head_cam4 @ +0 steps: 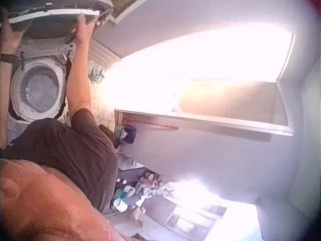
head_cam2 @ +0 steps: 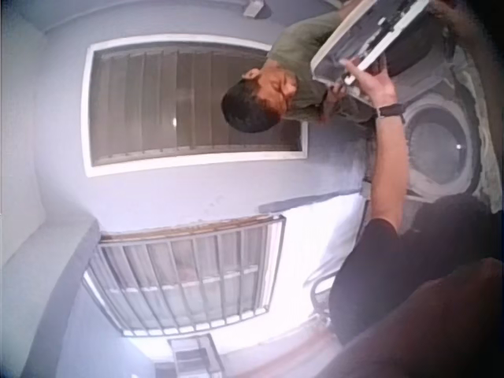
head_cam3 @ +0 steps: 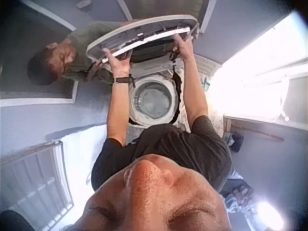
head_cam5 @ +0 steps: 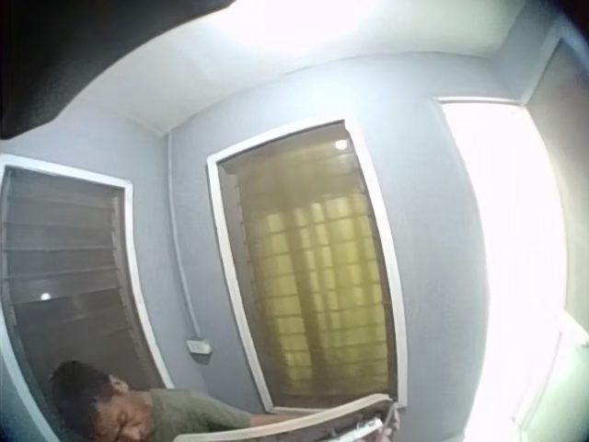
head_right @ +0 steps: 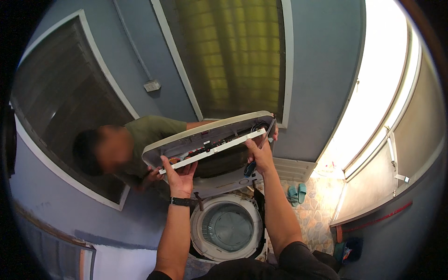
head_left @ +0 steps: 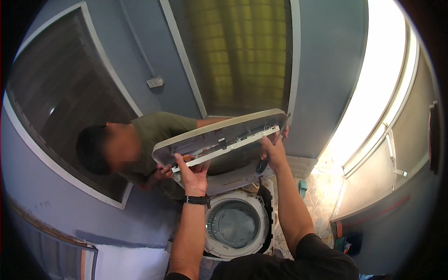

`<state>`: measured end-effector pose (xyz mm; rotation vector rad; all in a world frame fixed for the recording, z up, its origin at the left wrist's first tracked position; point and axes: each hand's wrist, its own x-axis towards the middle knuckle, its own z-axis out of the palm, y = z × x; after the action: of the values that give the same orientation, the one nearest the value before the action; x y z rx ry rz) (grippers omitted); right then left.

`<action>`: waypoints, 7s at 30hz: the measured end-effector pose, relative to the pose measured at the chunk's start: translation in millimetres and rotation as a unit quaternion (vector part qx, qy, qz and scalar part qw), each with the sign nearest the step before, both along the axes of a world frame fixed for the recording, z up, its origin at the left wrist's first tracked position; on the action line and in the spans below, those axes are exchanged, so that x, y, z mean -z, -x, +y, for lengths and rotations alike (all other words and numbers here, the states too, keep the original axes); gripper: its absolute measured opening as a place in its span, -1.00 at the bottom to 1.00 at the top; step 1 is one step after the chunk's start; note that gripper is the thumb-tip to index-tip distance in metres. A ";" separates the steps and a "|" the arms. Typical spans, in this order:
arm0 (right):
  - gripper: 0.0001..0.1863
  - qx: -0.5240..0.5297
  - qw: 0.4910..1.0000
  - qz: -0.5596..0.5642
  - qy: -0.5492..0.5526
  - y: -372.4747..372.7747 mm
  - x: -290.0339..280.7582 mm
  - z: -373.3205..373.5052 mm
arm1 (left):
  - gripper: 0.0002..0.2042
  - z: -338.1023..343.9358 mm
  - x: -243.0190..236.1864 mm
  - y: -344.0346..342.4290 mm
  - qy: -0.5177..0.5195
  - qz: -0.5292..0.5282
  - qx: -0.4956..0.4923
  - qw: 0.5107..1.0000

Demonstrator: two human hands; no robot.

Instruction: The person uses a screwdriver to remove and replace screws from the underside of a washing machine lid while another person holds the lid open.

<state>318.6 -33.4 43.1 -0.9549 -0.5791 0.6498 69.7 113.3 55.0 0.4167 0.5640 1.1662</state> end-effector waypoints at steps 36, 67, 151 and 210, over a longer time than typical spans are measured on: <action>-0.11 0.161 0.980 -0.003 0.119 21.2 -49.6 31.7 | -0.13 45.4 -13.0 31.0 -0.139 0.213 0.090 0.963; 0.00 0.242 0.964 0.094 0.051 28.9 -54.3 63.9 | -0.25 60.0 -115.8 -13.0 -0.720 0.634 0.017 0.281; -0.39 0.289 0.948 0.029 0.127 31.6 16.4 65.9 | -0.42 54.8 -126.4 -53.1 -0.722 0.617 0.155 0.271; -0.34 0.496 0.841 -0.216 0.031 180.4 85.2 104.5 | -0.44 85.0 -133.7 -69.1 -0.752 0.557 0.285 0.209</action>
<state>138.2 71.0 -42.2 -1.3079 -0.3703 -0.5004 138.9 198.2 188.8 3.0879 0.0826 -0.0626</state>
